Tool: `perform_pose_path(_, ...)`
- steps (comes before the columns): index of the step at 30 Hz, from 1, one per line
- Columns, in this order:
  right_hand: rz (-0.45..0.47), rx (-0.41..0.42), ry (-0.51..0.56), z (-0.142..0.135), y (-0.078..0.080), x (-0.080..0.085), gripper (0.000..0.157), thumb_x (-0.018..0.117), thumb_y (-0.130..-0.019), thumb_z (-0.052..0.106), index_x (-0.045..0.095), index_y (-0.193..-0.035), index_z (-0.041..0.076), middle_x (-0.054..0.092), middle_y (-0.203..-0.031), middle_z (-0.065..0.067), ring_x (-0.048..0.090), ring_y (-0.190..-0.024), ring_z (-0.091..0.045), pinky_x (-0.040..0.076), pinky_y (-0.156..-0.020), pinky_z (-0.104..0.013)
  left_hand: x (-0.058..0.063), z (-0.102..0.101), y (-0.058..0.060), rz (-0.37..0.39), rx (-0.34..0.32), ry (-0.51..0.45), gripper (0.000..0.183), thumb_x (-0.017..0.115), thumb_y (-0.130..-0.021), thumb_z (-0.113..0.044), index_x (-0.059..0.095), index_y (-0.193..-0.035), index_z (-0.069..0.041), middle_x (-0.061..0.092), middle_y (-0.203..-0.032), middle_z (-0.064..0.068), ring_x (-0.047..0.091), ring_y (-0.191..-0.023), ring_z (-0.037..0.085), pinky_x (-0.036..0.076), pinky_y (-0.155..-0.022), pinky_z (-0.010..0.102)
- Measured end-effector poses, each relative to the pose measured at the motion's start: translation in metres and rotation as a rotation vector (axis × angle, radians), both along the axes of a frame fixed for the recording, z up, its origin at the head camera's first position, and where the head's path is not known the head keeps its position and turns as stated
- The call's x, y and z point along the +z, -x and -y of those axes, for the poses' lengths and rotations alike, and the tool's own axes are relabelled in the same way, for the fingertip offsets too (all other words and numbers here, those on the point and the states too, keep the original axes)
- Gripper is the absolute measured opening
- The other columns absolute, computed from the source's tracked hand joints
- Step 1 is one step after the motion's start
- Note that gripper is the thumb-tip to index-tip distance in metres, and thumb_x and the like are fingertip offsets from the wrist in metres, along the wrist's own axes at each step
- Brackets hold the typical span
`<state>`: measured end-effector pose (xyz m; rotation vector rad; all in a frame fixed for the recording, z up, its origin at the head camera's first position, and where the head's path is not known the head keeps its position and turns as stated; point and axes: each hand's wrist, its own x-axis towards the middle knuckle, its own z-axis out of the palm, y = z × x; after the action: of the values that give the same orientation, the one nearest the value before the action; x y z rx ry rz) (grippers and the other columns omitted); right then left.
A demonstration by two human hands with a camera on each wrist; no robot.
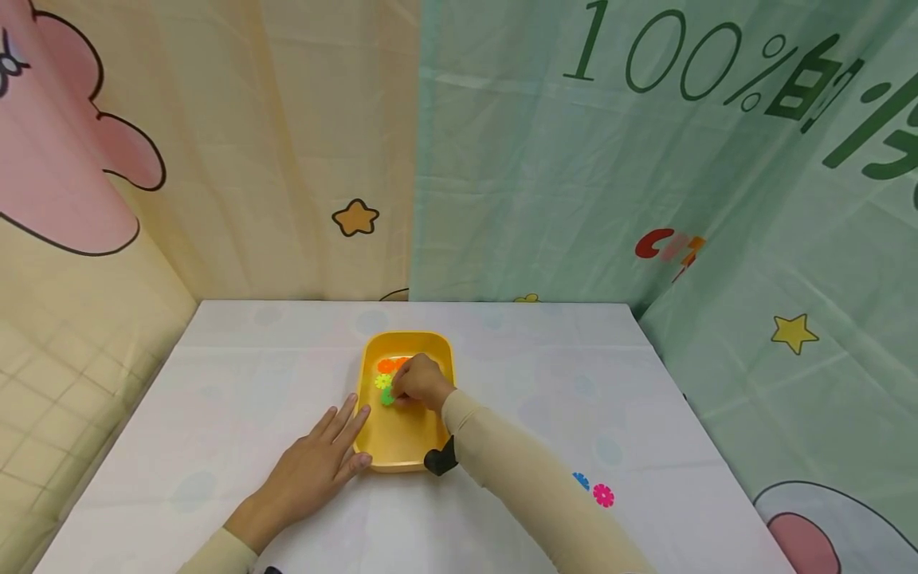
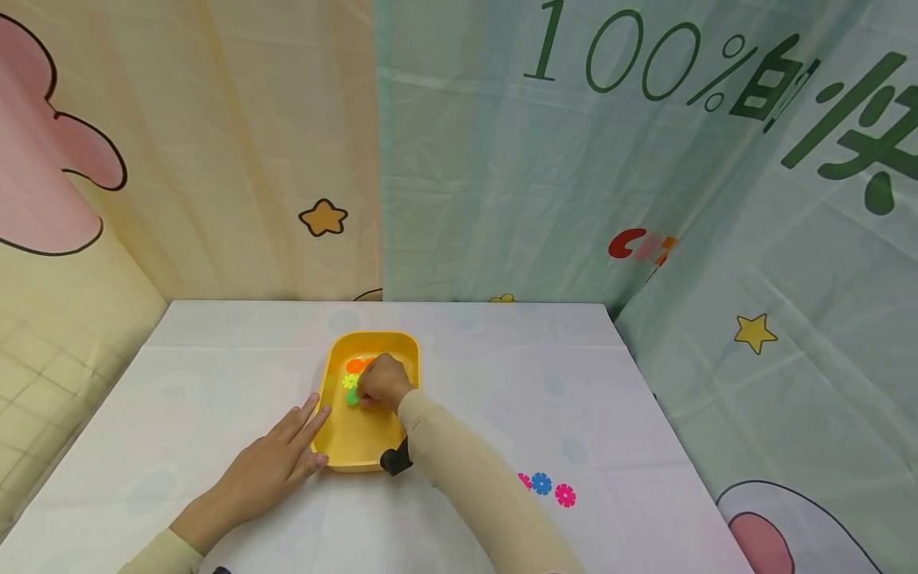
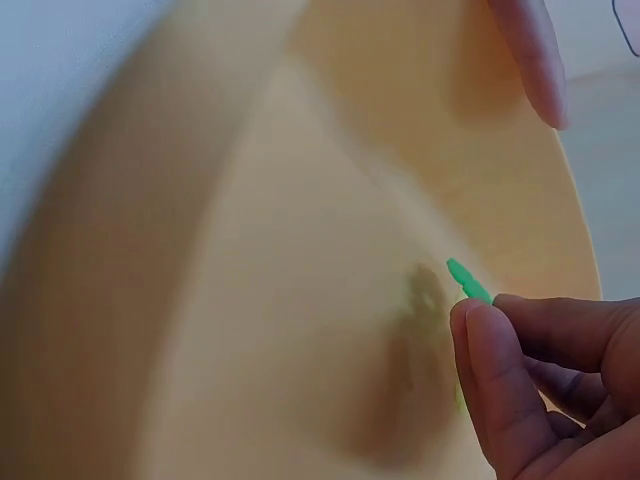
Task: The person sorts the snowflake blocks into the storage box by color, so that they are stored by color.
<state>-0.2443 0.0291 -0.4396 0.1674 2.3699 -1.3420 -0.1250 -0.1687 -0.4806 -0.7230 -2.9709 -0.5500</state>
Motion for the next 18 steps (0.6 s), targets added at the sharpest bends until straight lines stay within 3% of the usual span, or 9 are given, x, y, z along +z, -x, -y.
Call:
perform_pose_path(5,-0.002,-0.025,-0.023,0.006,0.001,-0.002,0.012,0.075,-0.086,-0.005,0.068,-0.079,0.001,0.063,-0.068,-0.006,0.065,-0.058,-0.017,0.061,-0.066,-0.03,0.0,0.001,0.0,0.001,0.001,0.0,0.07,0.053,-0.103,-0.053,0.034,-0.161,-0.018,0.021,-0.17,0.01,0.038,-0.145,0.047,0.053,-0.09,0.063)
perform_pose_path(18,0.073,-0.047,-0.127,0.013,0.018,-0.008,0.013,0.078,-0.083,-0.004,0.066,-0.089,-0.003,0.064,-0.07,-0.01,0.064,-0.051,-0.018,0.061,-0.064,-0.031,-0.001,0.0,0.0,0.018,0.019,0.011,0.072,0.053,-0.102,-0.055,0.033,-0.161,-0.02,0.019,-0.17,0.006,0.037,-0.146,0.045,0.052,-0.091,0.065)
